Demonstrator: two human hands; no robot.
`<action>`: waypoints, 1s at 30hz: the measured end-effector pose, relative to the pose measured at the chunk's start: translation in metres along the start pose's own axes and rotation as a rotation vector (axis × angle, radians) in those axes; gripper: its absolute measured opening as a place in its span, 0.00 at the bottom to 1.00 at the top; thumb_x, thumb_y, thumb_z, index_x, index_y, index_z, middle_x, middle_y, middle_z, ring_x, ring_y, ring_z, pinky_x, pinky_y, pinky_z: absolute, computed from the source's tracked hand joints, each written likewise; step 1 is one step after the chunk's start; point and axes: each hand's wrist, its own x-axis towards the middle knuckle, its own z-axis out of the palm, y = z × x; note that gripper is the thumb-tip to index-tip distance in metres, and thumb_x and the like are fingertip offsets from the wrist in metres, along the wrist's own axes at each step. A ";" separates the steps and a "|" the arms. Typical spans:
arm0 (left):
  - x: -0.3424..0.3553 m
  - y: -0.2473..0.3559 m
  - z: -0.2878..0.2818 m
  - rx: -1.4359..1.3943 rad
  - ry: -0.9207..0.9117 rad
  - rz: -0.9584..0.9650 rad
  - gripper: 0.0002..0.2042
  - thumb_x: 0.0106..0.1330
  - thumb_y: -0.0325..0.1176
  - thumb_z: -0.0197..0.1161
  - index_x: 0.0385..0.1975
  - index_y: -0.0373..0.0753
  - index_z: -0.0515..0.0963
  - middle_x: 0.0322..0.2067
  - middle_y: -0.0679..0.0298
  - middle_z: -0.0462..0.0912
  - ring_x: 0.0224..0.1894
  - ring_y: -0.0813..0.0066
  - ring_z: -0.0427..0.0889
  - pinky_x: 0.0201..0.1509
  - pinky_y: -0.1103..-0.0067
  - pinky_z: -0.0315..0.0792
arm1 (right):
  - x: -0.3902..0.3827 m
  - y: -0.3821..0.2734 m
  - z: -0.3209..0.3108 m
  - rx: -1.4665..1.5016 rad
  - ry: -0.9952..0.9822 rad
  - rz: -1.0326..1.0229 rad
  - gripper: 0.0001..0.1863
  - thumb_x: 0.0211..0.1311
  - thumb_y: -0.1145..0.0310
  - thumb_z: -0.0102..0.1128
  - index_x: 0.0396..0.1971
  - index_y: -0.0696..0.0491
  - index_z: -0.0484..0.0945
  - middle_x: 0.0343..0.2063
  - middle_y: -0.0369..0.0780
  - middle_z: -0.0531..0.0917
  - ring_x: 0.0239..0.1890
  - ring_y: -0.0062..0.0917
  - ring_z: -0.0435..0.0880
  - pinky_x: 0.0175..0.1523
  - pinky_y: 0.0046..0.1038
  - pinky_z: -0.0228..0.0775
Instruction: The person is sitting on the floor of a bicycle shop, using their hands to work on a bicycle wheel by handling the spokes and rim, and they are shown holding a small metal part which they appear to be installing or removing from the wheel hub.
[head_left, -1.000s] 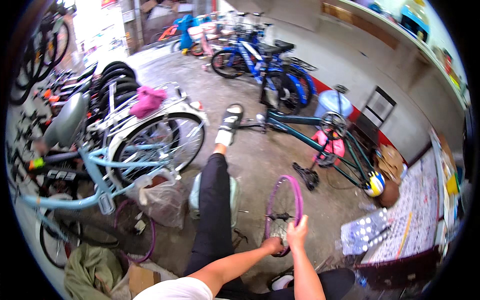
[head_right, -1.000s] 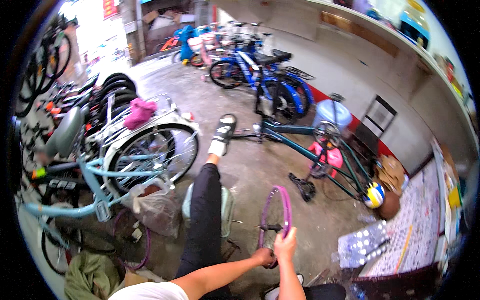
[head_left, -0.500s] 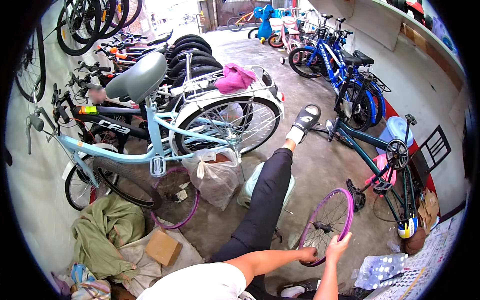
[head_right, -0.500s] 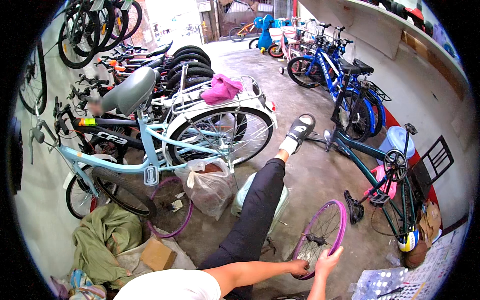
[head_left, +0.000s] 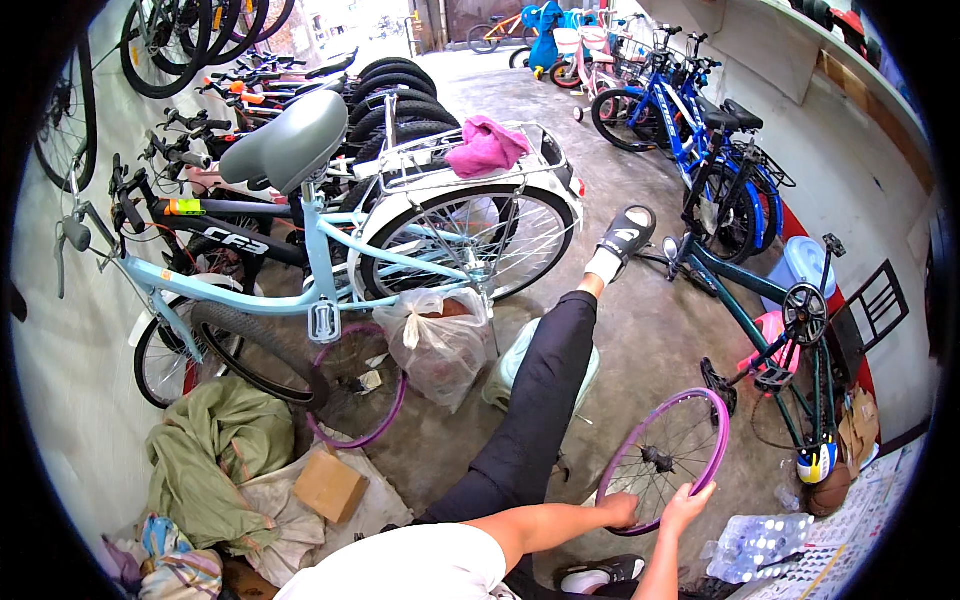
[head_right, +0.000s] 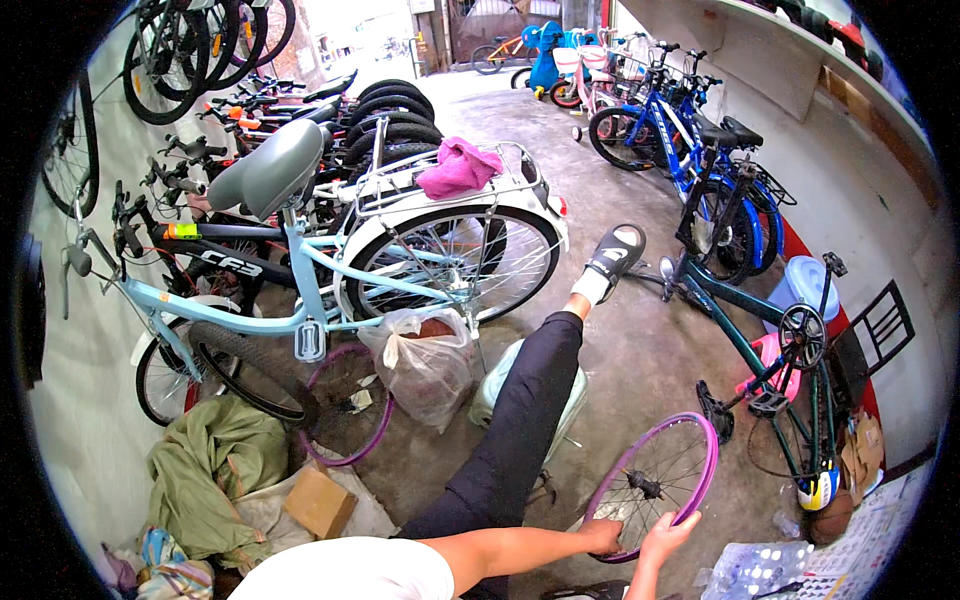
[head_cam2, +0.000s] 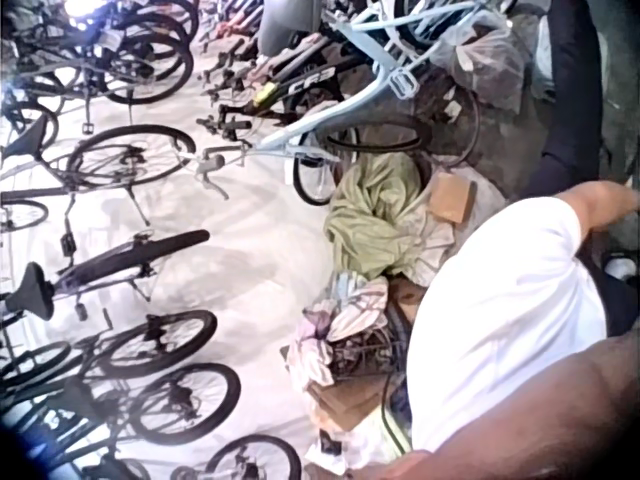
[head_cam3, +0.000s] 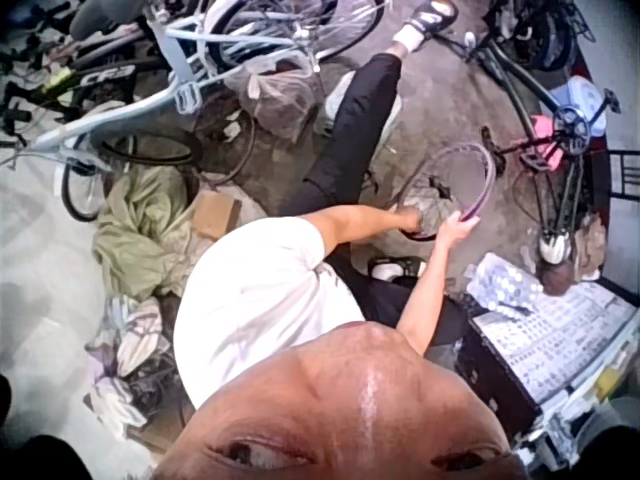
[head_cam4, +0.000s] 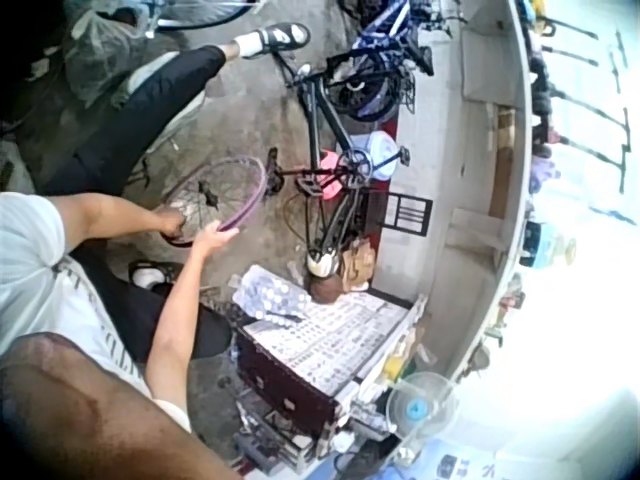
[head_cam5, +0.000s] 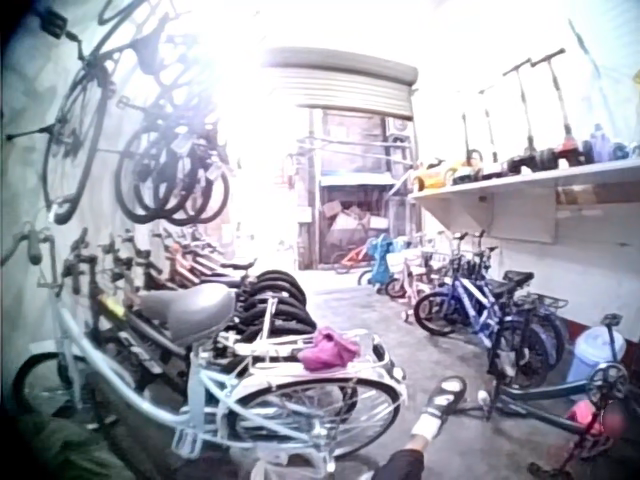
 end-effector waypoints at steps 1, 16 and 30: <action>0.005 -0.006 0.009 0.006 0.041 0.014 0.25 0.56 0.41 0.68 0.50 0.31 0.79 0.42 0.43 0.85 0.45 0.46 0.86 0.47 0.57 0.79 | -0.001 -0.003 0.002 0.004 0.001 -0.014 0.33 0.65 0.73 0.52 0.68 0.71 0.57 0.65 0.61 0.68 0.68 0.49 0.69 0.72 0.38 0.57; 0.030 -0.035 0.011 -0.218 -0.148 0.106 0.22 0.66 0.48 0.60 0.45 0.32 0.78 0.39 0.46 0.84 0.43 0.51 0.84 0.47 0.60 0.77 | 0.000 -0.050 0.004 0.017 -0.127 -0.018 0.29 0.64 0.74 0.53 0.64 0.68 0.61 0.56 0.58 0.75 0.60 0.47 0.75 0.67 0.36 0.61; 0.009 -0.009 -0.014 -0.048 -0.041 -0.086 0.22 0.55 0.50 0.70 0.37 0.35 0.85 0.39 0.51 0.88 0.42 0.53 0.87 0.47 0.61 0.80 | -0.001 -0.071 -0.003 -0.050 -0.129 -0.014 0.23 0.62 0.75 0.52 0.57 0.67 0.65 0.47 0.57 0.78 0.50 0.49 0.78 0.59 0.39 0.67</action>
